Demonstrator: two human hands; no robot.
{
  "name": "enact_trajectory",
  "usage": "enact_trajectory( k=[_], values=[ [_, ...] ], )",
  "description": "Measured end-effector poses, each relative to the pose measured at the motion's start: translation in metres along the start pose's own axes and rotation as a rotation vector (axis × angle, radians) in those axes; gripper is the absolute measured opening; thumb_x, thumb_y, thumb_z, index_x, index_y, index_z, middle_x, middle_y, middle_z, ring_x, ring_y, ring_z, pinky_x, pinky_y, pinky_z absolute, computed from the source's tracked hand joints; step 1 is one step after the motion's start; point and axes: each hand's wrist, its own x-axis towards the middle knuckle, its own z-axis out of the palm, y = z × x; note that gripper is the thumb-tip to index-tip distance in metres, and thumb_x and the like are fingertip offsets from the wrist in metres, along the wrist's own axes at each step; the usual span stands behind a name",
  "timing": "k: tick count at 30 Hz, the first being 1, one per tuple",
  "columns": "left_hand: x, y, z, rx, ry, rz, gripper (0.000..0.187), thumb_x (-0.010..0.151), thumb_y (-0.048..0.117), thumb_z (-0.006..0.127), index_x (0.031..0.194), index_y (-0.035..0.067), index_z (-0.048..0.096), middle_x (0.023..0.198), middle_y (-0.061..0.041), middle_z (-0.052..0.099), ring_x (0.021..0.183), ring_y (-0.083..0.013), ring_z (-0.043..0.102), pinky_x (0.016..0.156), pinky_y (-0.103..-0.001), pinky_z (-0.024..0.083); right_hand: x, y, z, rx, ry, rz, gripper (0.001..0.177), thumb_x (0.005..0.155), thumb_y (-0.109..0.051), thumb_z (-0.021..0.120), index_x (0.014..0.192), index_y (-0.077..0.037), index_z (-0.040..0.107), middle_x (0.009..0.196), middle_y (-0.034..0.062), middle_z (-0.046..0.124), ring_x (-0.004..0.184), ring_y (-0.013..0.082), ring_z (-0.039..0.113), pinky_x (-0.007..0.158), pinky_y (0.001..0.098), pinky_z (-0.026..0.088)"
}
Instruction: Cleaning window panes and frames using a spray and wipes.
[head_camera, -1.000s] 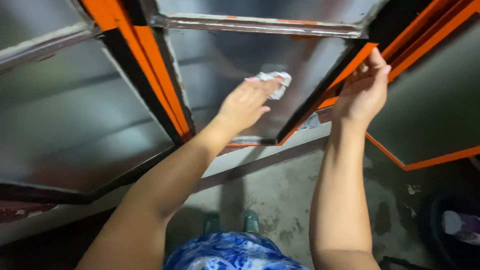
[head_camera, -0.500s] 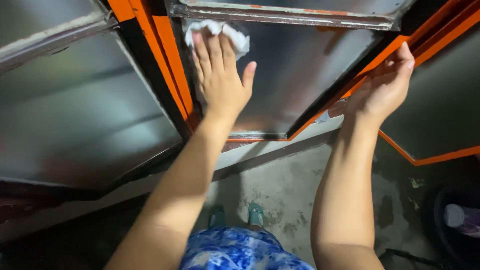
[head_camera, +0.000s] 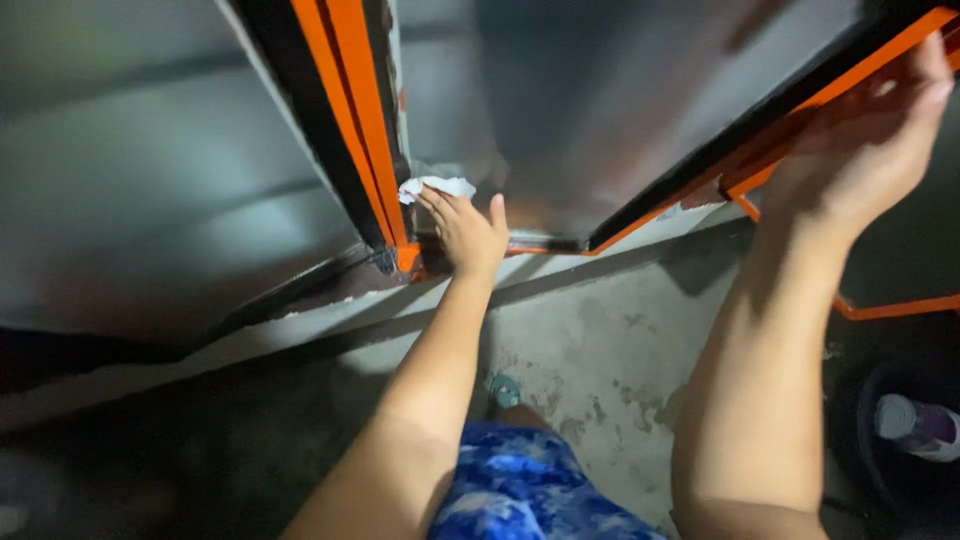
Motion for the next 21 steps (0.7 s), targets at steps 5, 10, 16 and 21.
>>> enact_trajectory(
  k=[5,10,16,21],
  values=[
    [-0.011,-0.017,0.045,-0.254,-0.201,-0.612,0.083,0.095,0.056,0.052,0.144,-0.01,0.039,0.154,-0.034,0.034,0.151,-0.0453,0.034,0.13,-0.052,0.027,0.003,0.006,-0.014,0.081,-0.062,0.061,0.051,0.123,-0.04,0.034,0.15,-0.003,0.055,0.14,0.0109,0.06,0.134,0.0235,0.056,0.119,0.0419,0.044],
    [-0.048,-0.109,0.173,-0.401,0.093,-0.522,0.089,0.106,0.054,0.049,0.147,-0.021,0.023,0.159,-0.051,-0.003,0.149,-0.0588,0.007,0.119,-0.057,0.015,0.005,-0.007,-0.004,0.028,-0.08,0.041,0.051,0.12,-0.041,0.033,0.154,-0.006,0.048,0.152,0.0109,0.057,0.141,0.024,0.052,0.124,0.0412,0.041],
    [-0.026,-0.071,0.139,-1.202,0.192,-0.851,0.076,0.107,0.061,0.027,0.146,-0.002,0.043,0.157,-0.025,0.043,0.146,-0.0405,0.041,0.124,-0.05,0.031,0.001,-0.006,0.006,0.02,-0.026,0.044,0.049,0.123,-0.041,0.035,0.152,-0.004,0.049,0.149,0.0113,0.057,0.14,0.0239,0.053,0.124,0.0417,0.041],
    [0.004,-0.023,0.088,-1.849,0.34,-1.11,0.08,0.107,0.07,0.024,0.167,0.017,0.019,0.157,0.004,0.032,0.141,-0.0171,0.026,0.125,-0.049,0.012,0.001,0.003,-0.001,0.102,0.076,0.085,0.048,0.12,-0.036,0.036,0.152,-0.002,0.048,0.149,0.0127,0.058,0.139,0.0245,0.054,0.123,0.0419,0.042]
  ],
)
